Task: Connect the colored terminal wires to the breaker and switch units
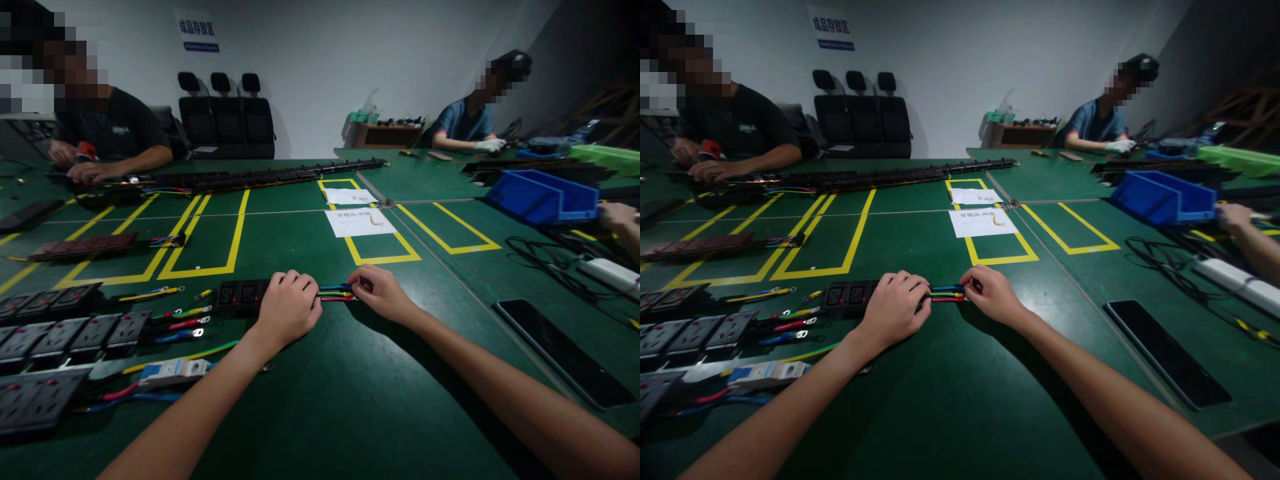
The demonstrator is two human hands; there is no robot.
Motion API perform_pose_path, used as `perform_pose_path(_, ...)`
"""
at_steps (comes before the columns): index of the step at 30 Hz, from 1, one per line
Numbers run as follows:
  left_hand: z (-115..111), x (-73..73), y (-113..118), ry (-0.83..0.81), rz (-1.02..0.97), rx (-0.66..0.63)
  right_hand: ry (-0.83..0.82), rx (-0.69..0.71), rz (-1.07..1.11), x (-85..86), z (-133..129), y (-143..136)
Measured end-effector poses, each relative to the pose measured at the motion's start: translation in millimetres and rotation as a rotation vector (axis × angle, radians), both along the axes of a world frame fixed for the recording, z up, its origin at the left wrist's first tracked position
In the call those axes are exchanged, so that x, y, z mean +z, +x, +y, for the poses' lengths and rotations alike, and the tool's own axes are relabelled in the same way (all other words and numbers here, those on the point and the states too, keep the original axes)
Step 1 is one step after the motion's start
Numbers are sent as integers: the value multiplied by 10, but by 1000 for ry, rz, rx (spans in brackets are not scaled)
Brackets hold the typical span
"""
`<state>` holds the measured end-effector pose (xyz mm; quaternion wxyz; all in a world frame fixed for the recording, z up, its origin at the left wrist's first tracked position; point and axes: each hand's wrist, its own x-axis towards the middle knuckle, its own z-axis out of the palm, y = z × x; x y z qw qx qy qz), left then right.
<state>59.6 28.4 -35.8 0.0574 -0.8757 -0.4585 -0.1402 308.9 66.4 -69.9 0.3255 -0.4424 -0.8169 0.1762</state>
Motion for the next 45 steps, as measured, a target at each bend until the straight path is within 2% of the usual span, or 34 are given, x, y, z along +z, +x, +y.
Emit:
perform_pose_path(22, -11, -53, -3, 35, 4, 19, -2, 5, 1, -7, 3, 5)
perform_pose_path(45, -32, -44, 6, 61, -5, 25, 3, 10, -7, 4, -2, -2)
